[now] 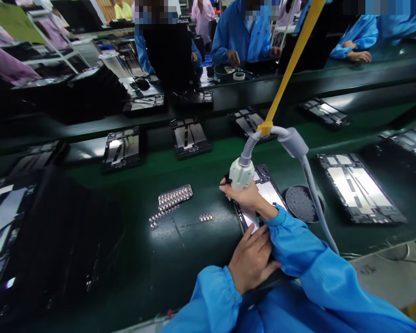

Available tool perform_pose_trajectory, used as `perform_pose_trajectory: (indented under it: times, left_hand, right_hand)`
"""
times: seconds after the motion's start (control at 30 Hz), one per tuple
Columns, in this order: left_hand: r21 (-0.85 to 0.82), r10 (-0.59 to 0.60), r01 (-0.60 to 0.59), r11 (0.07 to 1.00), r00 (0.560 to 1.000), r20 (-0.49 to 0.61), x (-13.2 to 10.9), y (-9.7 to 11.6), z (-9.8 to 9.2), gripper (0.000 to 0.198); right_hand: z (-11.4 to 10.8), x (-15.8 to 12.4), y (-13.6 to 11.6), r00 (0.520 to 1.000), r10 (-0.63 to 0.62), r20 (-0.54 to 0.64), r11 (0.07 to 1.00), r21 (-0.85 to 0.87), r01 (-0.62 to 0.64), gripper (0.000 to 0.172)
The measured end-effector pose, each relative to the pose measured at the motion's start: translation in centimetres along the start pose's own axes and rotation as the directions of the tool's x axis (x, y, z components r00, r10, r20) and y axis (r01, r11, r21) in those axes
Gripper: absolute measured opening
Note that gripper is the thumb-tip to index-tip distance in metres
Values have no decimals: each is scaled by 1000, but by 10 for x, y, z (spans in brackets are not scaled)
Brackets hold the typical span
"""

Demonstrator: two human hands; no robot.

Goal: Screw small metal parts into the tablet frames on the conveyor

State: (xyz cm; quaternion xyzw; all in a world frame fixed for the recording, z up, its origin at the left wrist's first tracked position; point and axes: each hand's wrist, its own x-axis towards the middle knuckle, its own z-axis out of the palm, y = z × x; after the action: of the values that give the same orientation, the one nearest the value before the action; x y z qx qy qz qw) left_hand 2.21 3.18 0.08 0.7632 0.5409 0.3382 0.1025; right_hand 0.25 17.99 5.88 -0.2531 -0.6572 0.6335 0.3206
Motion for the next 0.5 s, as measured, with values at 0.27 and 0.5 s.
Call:
perform_pose_trajectory:
  times: [0.27, 0.5]
  left_hand:
    - [232, 42, -51, 971, 998, 46, -11, -23, -12, 42]
    - [261, 68, -69, 963, 998, 14, -24, -40, -33, 44]
  right_hand:
    - [-64, -30, -41, 996, 65, 52, 997, 39, -68, 28]
    - [-149, -109, -33, 749, -18, 663, 996, 80, -48, 34]
